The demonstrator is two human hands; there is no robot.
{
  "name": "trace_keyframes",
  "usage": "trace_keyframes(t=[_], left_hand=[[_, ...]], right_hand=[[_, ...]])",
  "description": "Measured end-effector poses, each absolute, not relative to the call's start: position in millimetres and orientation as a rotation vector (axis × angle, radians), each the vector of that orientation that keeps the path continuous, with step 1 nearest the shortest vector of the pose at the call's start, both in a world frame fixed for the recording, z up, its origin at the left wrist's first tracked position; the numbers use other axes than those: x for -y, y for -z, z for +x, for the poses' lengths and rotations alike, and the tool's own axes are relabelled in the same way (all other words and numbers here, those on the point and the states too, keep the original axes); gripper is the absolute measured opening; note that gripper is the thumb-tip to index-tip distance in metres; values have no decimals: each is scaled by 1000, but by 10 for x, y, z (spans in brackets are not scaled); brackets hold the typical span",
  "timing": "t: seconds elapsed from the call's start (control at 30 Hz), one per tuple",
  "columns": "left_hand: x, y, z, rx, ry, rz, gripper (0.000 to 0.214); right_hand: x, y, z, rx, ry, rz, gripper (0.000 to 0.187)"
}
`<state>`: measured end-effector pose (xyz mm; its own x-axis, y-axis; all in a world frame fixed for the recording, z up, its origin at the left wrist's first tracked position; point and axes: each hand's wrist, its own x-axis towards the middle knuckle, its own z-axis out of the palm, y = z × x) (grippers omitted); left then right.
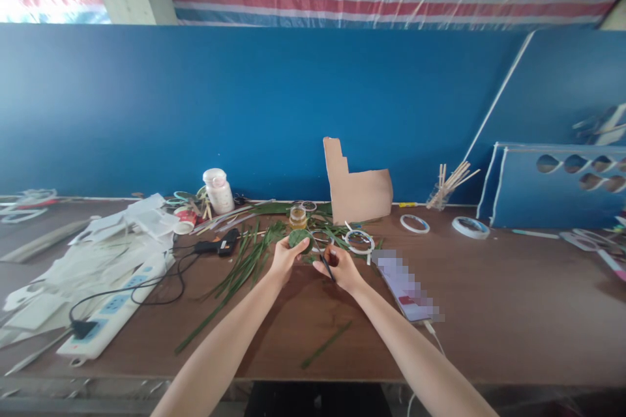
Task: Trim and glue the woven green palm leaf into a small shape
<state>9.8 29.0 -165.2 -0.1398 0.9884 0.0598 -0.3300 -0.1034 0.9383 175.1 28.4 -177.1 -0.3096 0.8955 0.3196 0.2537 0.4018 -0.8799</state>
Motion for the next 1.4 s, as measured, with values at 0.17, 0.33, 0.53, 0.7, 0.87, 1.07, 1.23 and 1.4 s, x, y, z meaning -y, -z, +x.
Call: trace_keyframes(t=[0.17,0.33,0.53,0.7,0.87,1.07,1.23,1.4], left_hand=[[-285,1653,98,-986,-1502,940,35],[-273,1646,107,-997,-1498,931,35],[-254,1624,129,-984,-1496,917,36],[-261,1639,125,-976,-1493,926,36],[-276,1673,114,-973,-1487,936,35],[-262,1649,122,-986,-1492,936,36],[-249,1630,127,-984,-1488,981,36],[-265,1678,125,-972,-1490,988,33]], right_hand=[[-291,1782,1754,1801,-931,-1026,36],[-312,1811,1767,1807,-916,-1021,37],[-329,1845,1769,1809,-957,-953,35],[-344,1861,1772,1814,-967,-957,37],[-336,1842,1766,1798,-1004,-921,38],[-330,1847,1764,1797,-987,-946,40],[-330,1837,1773,1798,-950,-960,38],[-325,1809,1779,1775,-971,-942,38]])
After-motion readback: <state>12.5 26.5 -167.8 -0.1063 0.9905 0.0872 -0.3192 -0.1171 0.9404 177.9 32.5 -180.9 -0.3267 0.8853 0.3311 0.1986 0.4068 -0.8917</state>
